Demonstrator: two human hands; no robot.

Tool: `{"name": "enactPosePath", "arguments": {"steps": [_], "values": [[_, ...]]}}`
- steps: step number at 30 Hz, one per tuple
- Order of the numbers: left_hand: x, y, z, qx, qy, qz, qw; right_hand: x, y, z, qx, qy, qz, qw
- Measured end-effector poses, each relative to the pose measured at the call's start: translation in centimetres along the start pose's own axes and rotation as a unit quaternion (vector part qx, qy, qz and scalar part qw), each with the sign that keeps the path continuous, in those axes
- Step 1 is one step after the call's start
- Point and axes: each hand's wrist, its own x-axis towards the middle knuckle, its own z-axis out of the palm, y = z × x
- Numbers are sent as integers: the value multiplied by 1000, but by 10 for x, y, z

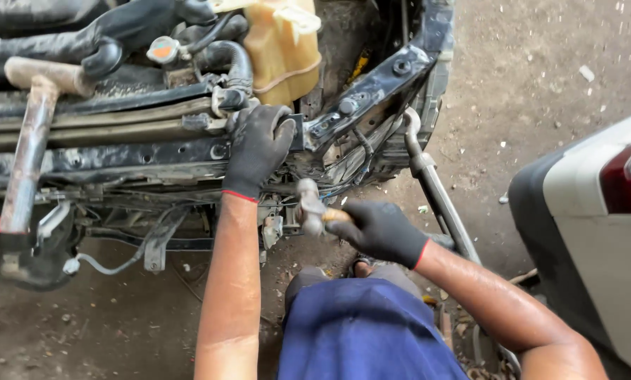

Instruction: The person uses a screwdriver to pry at a component near the front radiator support of a car. They then switch to a hammer, striking the same area repeatedly to loosen or adjust the part.

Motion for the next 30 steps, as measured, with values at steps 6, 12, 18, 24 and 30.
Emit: {"name": "enactPosePath", "arguments": {"steps": [6, 12, 18, 24, 30], "values": [[12, -10, 8, 11, -39, 45, 998, -4, 45, 38, 306, 125, 48, 943], [24, -4, 14, 93, -69, 127, 985, -6, 46, 98, 575, 240, 202, 756], [20, -20, 27, 67, -59, 159, 983, 12, 36, 173, 797, 252, 164, 523], [18, -22, 19, 59, -82, 187, 977, 7, 35, 182, 880, 265, 110, 379], [17, -30, 27, 64, -57, 203, 975, 16, 70, 145, 843, 275, 154, 436]]}}
